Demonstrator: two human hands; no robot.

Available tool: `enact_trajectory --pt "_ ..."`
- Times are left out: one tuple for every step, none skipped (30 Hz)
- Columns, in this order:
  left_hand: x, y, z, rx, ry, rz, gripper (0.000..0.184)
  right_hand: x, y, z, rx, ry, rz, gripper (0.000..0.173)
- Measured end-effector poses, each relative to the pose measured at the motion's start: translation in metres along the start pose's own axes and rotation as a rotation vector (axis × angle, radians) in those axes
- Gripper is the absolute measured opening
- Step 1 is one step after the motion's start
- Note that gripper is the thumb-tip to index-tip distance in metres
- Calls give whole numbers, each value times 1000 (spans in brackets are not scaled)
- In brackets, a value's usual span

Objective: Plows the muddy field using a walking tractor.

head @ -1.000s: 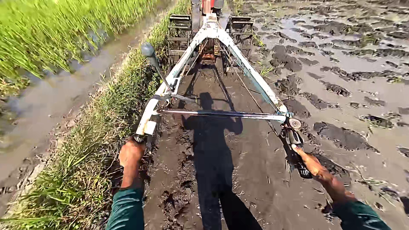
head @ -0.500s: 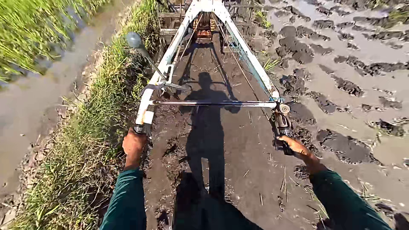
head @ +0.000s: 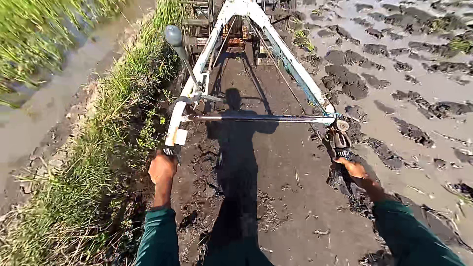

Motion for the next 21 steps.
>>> enact_trajectory --pt "-2 11 19 -8 -3 -8 54 -4 16 -15 -1 2 13 35" --pt "-4 22 36 -20 -9 -11 54 -8 32 -28 -7 -4 30 33" --pt "-7 36 51 -37 -11 4 54 -9 47 -41 -16 -21 42 31" --pt "-13 52 63 -60 -9 22 53 -6 56 -57 -21 -35 63 30" --pt "-24 72 73 -87 -16 46 51 0 61 -79 -23 -46 69 30" --pt "-39 96 80 -106 -33 77 50 13 61 -104 -22 -50 61 29" --pt "-53 119 80 -118 -42 99 50 29 58 -124 -9 -41 37 29" --pt "-65 143 76 -119 -41 108 50 47 52 -139 7 -2 7 31" --pt "-77 168 71 -104 -38 117 50 68 50 -152 23 70 -43 32" --pt "-88 193 69 -78 -36 117 50 86 55 -161 29 155 -99 33" --pt "-96 215 68 -56 -36 109 51 100 68 -164 26 240 -158 33" --pt "-102 235 68 -56 -24 115 53 110 82 -163 12 288 -222 35" --pt "-110 253 70 -67 -20 127 55 120 96 -166 -15 302 -283 39" --pt "-117 271 72 -88 -33 137 56 131 107 -173 -46 285 -338 44" --pt "-124 290 71 -104 -40 140 57 144 113 -181 -61 248 -371 46" --pt "-130 307 70 -106 -47 127 59 159 116 -188 -51 209 -408 44" --pt "-135 324 71 -91 -49 115 59 173 122 -195 -36 197 -430 42" --pt "-136 339 76 -66 -44 99 58 184 134 -198 -22 232 -415 41" --pt "-133 349 84 -44 -16 91 58 186 149 -197 -13 290 -375 43" --pt "-130 354 101 -29 11 96 56 178 166 -201 -26 330 -324 45" --pt "-126 353 123 -30 11 95 55 164 185 -212 -50 335 -269 43"
Point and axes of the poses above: each hand's wrist, its own y-axis towards the middle knuckle, its own x-axis out of the palm, z = x × y, the point moved 2 cm from there along y, towards the middle knuckle, and after that the axes turned 8 degrees about -z, right-handed, at the moved point
